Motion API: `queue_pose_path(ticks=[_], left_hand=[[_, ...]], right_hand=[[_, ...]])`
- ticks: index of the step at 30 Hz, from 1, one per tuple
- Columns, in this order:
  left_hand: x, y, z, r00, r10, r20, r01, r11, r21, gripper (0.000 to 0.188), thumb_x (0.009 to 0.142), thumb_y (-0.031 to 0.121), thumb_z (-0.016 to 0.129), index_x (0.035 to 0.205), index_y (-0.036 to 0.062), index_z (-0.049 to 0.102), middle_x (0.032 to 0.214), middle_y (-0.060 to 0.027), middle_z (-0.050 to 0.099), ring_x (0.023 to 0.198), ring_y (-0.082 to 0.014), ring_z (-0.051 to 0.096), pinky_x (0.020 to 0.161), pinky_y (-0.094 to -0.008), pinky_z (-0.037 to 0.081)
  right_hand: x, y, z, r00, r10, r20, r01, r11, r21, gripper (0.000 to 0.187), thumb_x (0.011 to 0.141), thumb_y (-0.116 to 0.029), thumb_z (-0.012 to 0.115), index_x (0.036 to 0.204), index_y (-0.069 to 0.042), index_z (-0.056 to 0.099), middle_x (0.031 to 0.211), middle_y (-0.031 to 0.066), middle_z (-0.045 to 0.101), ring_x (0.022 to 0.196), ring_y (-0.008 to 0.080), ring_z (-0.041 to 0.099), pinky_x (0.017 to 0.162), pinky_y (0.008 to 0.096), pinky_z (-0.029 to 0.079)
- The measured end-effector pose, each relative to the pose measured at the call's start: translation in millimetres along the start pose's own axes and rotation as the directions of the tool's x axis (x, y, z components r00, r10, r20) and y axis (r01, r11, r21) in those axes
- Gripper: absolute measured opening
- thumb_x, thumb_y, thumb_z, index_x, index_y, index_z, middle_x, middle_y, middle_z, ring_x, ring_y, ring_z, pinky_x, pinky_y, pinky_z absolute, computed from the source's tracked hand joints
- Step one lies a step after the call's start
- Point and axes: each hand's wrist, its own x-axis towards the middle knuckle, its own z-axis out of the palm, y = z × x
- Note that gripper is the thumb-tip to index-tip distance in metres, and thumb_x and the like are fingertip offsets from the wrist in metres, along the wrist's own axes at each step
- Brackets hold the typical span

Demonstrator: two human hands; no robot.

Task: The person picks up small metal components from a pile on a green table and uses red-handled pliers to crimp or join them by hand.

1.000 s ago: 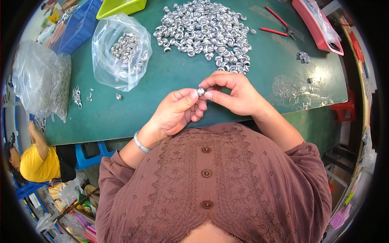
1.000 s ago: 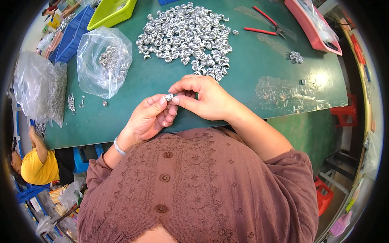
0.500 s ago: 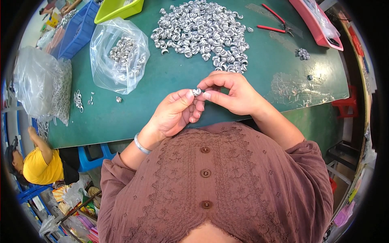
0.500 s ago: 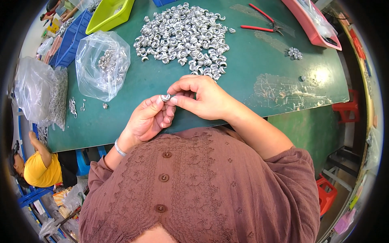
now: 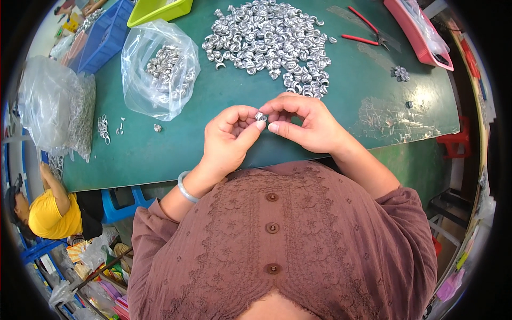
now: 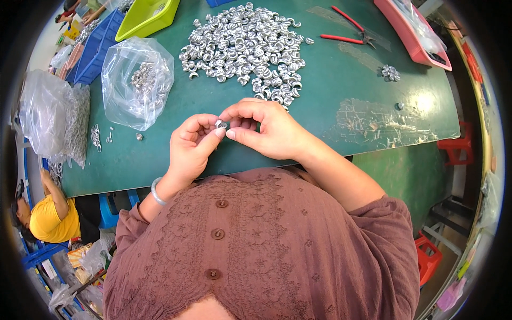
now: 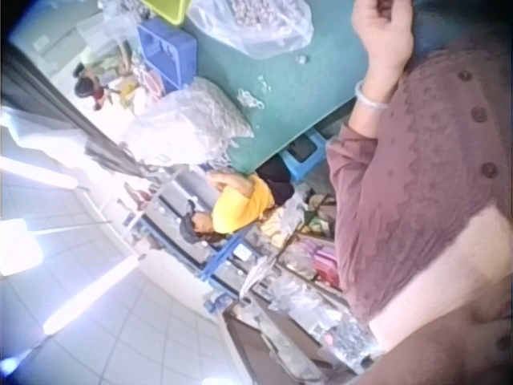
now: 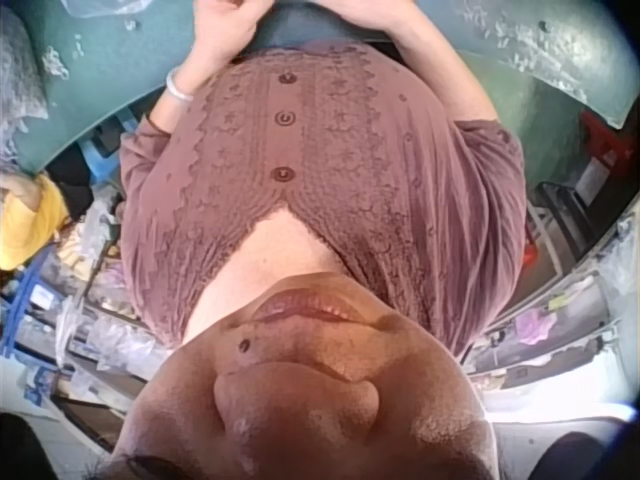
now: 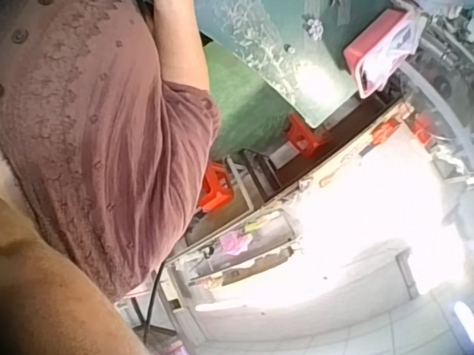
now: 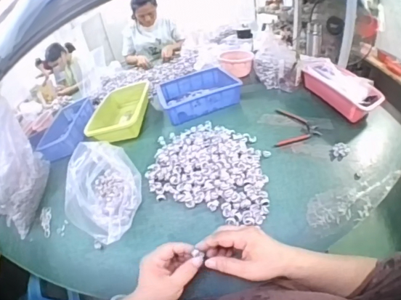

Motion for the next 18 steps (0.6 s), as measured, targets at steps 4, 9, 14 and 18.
queue_pose_path(ticks=[4,9,14,18], left_hand=[[2.9,2.1,0.3,0.936,0.349,0.038,-0.33,0.84,0.431,0.013,0.074,-0.001,0.064,0.085,0.001,0.059,0.077,-0.0027,0.056,0.062,-0.0067,0.054,0.054,-0.0181,0.045],[2.5,2.0,0.4,0.922,0.383,0.054,-0.36,0.799,0.481,0.015,0.071,-0.003,0.064,0.085,0.001,0.059,0.076,-0.0039,0.056,0.06,-0.0071,0.053,0.052,-0.0186,0.044],[1.9,1.7,0.0,0.925,0.374,0.065,-0.355,0.791,0.499,0.016,0.071,-0.005,0.064,0.085,-0.0003,0.058,0.077,-0.004,0.056,0.061,-0.007,0.052,0.053,-0.0184,0.043],[1.8,1.8,0.2,0.927,0.37,0.061,-0.35,0.796,0.493,0.016,0.071,-0.004,0.064,0.085,-0.0005,0.058,0.077,-0.0038,0.056,0.061,-0.007,0.052,0.053,-0.0183,0.043]], right_hand=[[-0.1,1.5,0.6,1.0,0.001,-0.024,0.0,0.999,0.041,0.014,0.079,-0.007,0.061,0.091,-0.002,0.061,0.08,0.0039,0.057,0.073,0.0115,0.056,0.066,0.0242,0.045],[0.3,-0.6,0.6,1.0,0.012,-0.025,-0.012,1.0,0.007,0.012,0.079,-0.007,0.061,0.089,-0.002,0.061,0.081,0.0041,0.058,0.074,0.0121,0.056,0.067,0.0249,0.045],[0.3,0.7,1.3,0.999,0.02,-0.031,-0.02,1.0,0.012,0.01,0.079,-0.007,0.061,0.088,-0.002,0.061,0.081,0.0045,0.058,0.074,0.0124,0.057,0.067,0.0251,0.045],[0.6,-0.3,1.5,0.999,0.022,-0.033,-0.021,1.0,0.011,0.01,0.079,-0.006,0.06,0.087,-0.001,0.061,0.081,0.0045,0.058,0.073,0.0123,0.057,0.066,0.0251,0.046]])
